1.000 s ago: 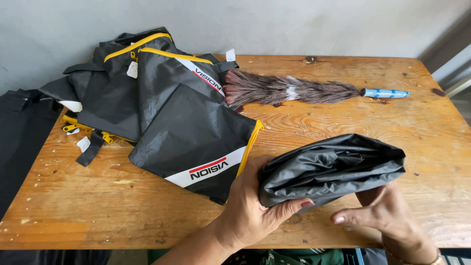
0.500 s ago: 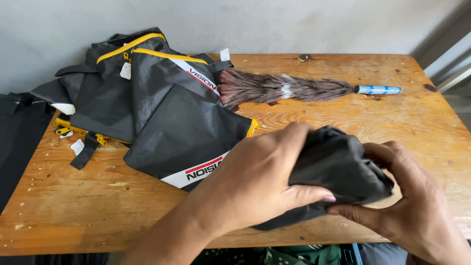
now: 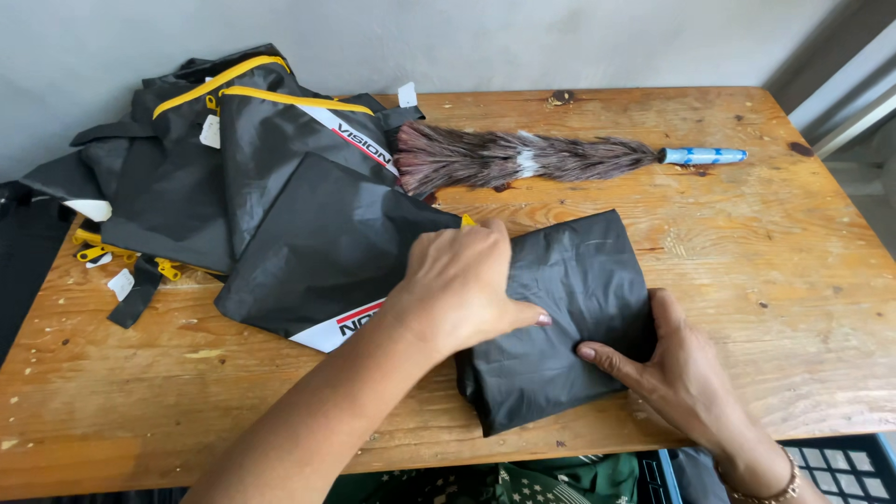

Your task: The person folds a black fabric bag on a wooden table, aligning edges and rolling it into a compact bundle. They secure the bundle using a yellow strap and place it into a blue crate. The person then picks up another black bag from a nearby pile.

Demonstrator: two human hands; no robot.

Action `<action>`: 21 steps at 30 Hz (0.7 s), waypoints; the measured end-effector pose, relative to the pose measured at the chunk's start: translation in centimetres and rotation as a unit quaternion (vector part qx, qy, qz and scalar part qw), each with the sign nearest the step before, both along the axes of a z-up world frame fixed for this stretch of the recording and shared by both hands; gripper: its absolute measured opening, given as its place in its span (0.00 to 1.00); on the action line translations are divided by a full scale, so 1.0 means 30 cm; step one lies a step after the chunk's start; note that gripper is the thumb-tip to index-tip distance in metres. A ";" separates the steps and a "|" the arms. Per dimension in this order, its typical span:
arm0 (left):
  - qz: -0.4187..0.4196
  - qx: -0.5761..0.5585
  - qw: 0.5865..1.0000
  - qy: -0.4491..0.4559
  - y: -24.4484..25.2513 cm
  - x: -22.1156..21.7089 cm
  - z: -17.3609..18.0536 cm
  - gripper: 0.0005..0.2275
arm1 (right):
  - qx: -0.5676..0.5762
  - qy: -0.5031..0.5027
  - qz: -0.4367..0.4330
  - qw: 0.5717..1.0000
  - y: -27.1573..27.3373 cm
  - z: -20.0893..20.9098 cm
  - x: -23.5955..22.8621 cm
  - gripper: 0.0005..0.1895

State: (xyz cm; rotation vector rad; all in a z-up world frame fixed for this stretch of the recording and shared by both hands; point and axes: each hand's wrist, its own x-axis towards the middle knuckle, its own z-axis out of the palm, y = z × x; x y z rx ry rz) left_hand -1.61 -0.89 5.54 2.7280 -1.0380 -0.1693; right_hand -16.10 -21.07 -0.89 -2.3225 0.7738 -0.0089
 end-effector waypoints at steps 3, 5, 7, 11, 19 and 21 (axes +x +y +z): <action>0.021 0.021 0.993 0.114 0.049 0.011 0.033 0.37 | -0.096 0.080 0.023 0.992 -0.025 0.017 0.005 0.36; 0.092 -0.173 0.947 0.253 0.093 0.015 0.004 0.43 | -0.048 -0.081 0.116 0.989 -0.068 -0.004 0.006 0.41; 0.102 -0.260 0.920 0.275 0.117 -0.022 -0.037 0.37 | 0.015 -0.151 0.128 0.980 -0.080 0.010 0.009 0.49; 0.043 -0.480 0.821 0.306 0.144 -0.124 -0.061 0.23 | 0.292 -0.335 0.182 0.877 -0.064 0.071 0.025 0.67; -0.078 -0.519 0.816 0.244 0.169 -0.281 0.029 0.13 | 0.132 -0.334 0.202 0.911 -0.065 0.184 -0.030 0.72; -0.118 -0.512 0.830 0.187 0.186 -0.298 0.015 0.12 | 0.036 -0.330 0.245 0.911 -0.086 0.200 -0.075 0.72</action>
